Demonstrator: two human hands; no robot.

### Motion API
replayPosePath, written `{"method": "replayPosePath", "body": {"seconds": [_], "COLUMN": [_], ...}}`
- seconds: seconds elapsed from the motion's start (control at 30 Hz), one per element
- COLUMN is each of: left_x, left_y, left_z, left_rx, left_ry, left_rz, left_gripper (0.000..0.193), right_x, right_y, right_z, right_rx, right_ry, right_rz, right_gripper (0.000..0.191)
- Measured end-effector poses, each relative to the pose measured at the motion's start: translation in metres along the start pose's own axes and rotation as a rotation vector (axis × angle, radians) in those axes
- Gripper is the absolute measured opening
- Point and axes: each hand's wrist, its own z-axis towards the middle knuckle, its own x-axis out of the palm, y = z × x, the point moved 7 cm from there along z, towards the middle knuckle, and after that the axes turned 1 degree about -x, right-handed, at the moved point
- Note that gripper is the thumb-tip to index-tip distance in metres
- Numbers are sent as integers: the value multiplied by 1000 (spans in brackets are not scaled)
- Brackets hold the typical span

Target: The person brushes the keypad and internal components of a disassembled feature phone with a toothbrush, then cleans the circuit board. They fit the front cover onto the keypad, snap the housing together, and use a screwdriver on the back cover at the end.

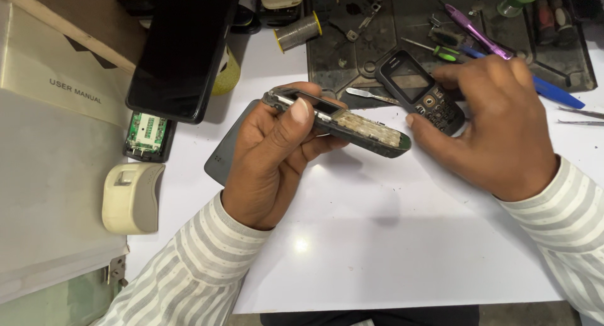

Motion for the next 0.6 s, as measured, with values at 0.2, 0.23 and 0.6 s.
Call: {"method": "replayPosePath", "body": {"seconds": [0.2, 0.23, 0.6], "left_x": [5, 5, 13], "left_y": [3, 5, 12], "left_z": [2, 3, 5], "left_rx": [-59, -82, -159], "left_ry": [58, 57, 108], "left_rz": [-36, -48, 20], "left_gripper": [55, 57, 46], "right_x": [5, 5, 9], "right_y": [-2, -3, -14], "right_z": [-2, -2, -9], "right_rx": [52, 59, 204], "right_ry": [21, 24, 34], "right_rz": [-19, -13, 256], "right_gripper": [49, 49, 49]}}
